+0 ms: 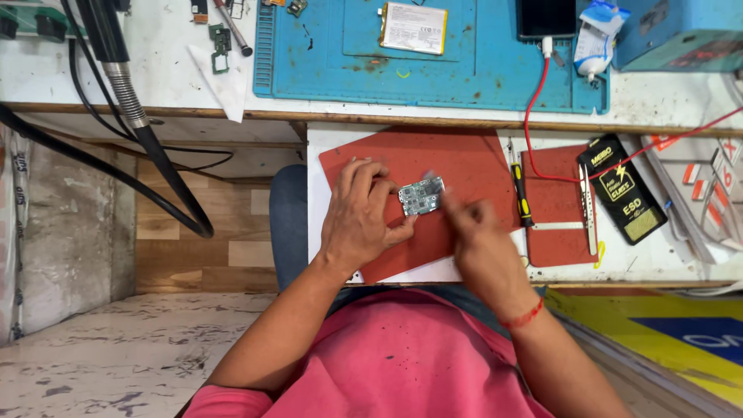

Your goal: The person cleans a small circuit board with a toothbrush and then uses a hot air gun to heat the components. The person works at a cluttered electronics repair bench.

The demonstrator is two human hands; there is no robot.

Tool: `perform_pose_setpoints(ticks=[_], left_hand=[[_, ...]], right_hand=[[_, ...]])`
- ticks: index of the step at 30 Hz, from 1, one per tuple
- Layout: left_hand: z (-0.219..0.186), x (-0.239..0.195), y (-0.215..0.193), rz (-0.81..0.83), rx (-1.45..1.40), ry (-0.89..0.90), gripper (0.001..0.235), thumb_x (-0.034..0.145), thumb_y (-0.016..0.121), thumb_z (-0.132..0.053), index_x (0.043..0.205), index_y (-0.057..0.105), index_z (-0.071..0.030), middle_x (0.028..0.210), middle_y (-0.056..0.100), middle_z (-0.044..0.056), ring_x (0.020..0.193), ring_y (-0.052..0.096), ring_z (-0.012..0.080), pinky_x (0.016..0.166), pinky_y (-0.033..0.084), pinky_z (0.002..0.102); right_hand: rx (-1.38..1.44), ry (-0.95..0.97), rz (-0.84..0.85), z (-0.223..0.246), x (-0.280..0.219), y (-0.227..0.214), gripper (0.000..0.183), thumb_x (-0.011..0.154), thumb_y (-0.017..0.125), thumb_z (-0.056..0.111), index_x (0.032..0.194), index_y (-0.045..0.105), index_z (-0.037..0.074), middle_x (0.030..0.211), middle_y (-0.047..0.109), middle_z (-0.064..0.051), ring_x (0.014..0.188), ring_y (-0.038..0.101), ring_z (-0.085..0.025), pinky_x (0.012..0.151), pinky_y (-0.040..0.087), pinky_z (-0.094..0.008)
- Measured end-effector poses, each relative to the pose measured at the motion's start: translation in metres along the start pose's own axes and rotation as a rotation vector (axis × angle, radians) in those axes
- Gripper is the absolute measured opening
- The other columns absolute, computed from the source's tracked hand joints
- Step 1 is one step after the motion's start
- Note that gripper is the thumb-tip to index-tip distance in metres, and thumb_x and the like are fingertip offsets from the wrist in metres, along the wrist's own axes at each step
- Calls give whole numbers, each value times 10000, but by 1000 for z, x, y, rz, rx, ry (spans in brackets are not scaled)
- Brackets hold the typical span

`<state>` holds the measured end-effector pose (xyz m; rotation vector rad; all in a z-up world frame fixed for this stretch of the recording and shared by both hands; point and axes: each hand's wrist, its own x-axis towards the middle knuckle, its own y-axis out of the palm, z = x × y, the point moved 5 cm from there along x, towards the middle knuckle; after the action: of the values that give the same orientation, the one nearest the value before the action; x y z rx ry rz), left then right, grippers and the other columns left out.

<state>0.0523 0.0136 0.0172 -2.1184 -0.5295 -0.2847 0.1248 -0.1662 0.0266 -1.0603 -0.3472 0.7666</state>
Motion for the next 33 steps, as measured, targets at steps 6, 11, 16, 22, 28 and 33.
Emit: perform_pose_setpoints(ticks=[6,11,16,22,28,33], left_hand=[[1,0,0,28,2,-23,467,680,893,-326,978,664,-48,1202,571,126,1244,499,364,1099,416,517],[0,1,-6,24,18,-19,505,684,887,-329,1031,663,-38,1212,571,125,1232,500,359,1080,418,512],[1,1,-2,51,5,-46,502,667,887,-332,1019,666,-49,1205,577,114,1224,505,353,1073,418,510],[1,-2,0,30,4,-20,524,667,905,-346,1028,662,-53,1204,572,110,1224,508,347,1092,414,510],[5,-2,-2,-8,-66,-37,623,607,948,-284,1097,650,-40,1223,554,129,1233,514,367,1090,421,496],[6,7,-5,-37,-83,9,620,593,952,-268,1074,645,-26,1206,543,149,1208,514,385,1104,417,503]], right_hand=[[-30,92,-42,1,4,-4,492,978,531,69,1454,552,191,1090,624,-158,793,675,-395,634,535,-498],[72,-39,36,-5,0,11,576,899,512,5,1442,575,187,1075,618,-179,767,678,-390,687,546,-484],[56,-144,27,-2,0,12,645,841,490,-47,1444,570,167,1086,618,-199,797,676,-399,690,551,-476],[-23,56,125,11,-3,0,607,908,489,24,1491,510,193,1119,604,-194,764,672,-421,671,547,-505],[-18,-139,50,29,1,5,641,857,471,1,1490,494,100,1107,592,-229,744,655,-453,644,546,-533],[9,37,215,25,6,4,660,851,468,2,1482,511,189,1138,595,-212,729,671,-447,670,552,-545]])
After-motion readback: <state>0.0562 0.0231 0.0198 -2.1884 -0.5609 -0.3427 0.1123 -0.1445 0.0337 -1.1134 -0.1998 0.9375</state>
